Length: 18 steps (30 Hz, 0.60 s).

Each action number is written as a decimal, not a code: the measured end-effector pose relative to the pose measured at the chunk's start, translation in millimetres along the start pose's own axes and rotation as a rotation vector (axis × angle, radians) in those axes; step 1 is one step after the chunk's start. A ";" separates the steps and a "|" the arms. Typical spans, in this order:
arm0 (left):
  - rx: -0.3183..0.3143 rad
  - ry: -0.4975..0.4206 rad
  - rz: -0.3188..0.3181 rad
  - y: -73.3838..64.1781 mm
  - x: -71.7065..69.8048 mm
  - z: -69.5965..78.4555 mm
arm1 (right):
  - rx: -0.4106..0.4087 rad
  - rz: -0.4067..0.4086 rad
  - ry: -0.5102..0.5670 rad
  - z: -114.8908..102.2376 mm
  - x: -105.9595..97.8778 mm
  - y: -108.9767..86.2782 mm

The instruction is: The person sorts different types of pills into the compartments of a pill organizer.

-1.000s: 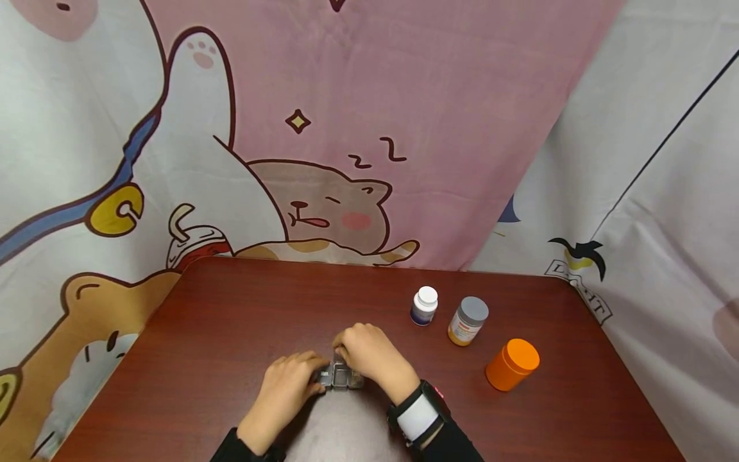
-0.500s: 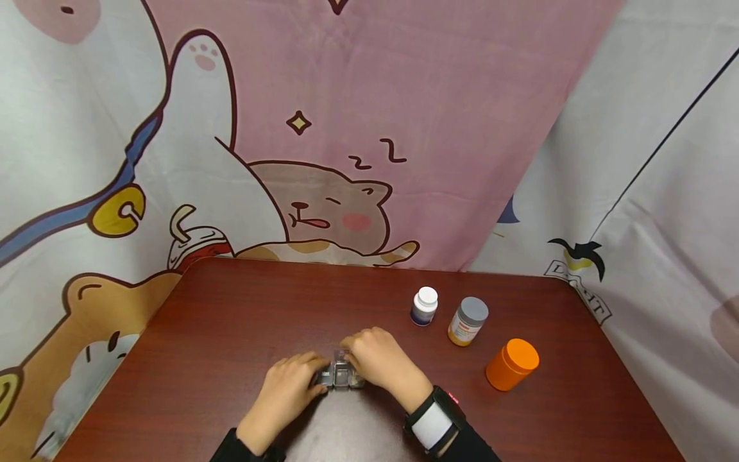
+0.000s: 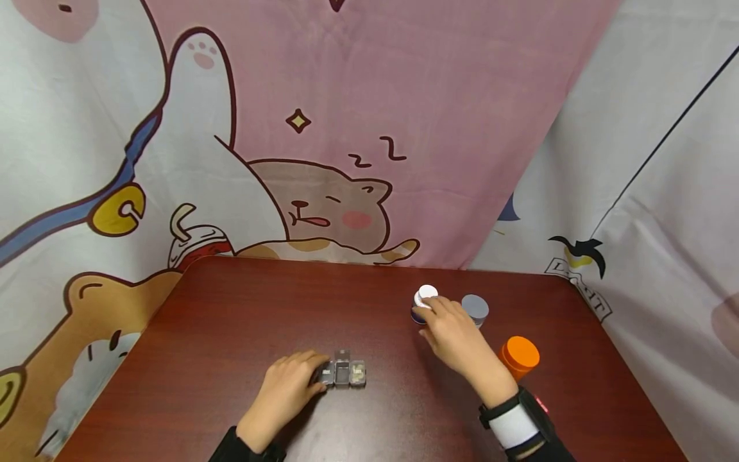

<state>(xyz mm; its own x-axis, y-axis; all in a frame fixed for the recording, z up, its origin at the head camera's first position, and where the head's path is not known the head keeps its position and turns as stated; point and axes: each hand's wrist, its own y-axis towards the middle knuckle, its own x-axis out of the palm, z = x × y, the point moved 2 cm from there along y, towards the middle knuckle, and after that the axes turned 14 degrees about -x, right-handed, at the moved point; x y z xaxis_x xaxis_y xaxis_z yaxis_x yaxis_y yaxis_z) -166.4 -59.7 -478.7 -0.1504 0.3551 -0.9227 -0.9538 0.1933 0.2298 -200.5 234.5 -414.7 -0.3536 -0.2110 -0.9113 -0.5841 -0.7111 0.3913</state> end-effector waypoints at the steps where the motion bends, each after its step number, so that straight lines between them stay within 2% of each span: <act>1: 0.000 0.001 0.001 0.1 0.0 0.0 | 0.030 -0.010 -0.007 7.5 -4.1 -4.6; 5: -0.004 0.003 0.009 -0.4 0.7 -0.3 | 0.158 -0.092 -0.010 34.2 -16.0 -23.3; 9: -0.008 -0.003 0.018 -1.0 1.4 -0.3 | 0.278 -0.175 0.048 51.2 -21.7 -37.5; 13: -0.011 -0.015 0.022 -1.0 2.3 0.1 | 0.361 -0.208 0.108 58.0 -25.7 -43.5; 18: -0.025 -0.029 -0.006 -0.4 1.8 -0.5 | 0.417 -0.234 0.142 60.2 -25.3 -42.2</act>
<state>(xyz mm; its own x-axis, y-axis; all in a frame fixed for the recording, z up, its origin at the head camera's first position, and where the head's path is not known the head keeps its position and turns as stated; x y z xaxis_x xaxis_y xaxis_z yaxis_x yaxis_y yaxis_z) -166.4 -59.6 -480.6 -0.1375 0.3807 -0.9144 -0.9609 0.1728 0.2165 -210.9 310.2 -400.4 -0.0922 -0.1882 -0.9778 -0.8885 -0.4277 0.1661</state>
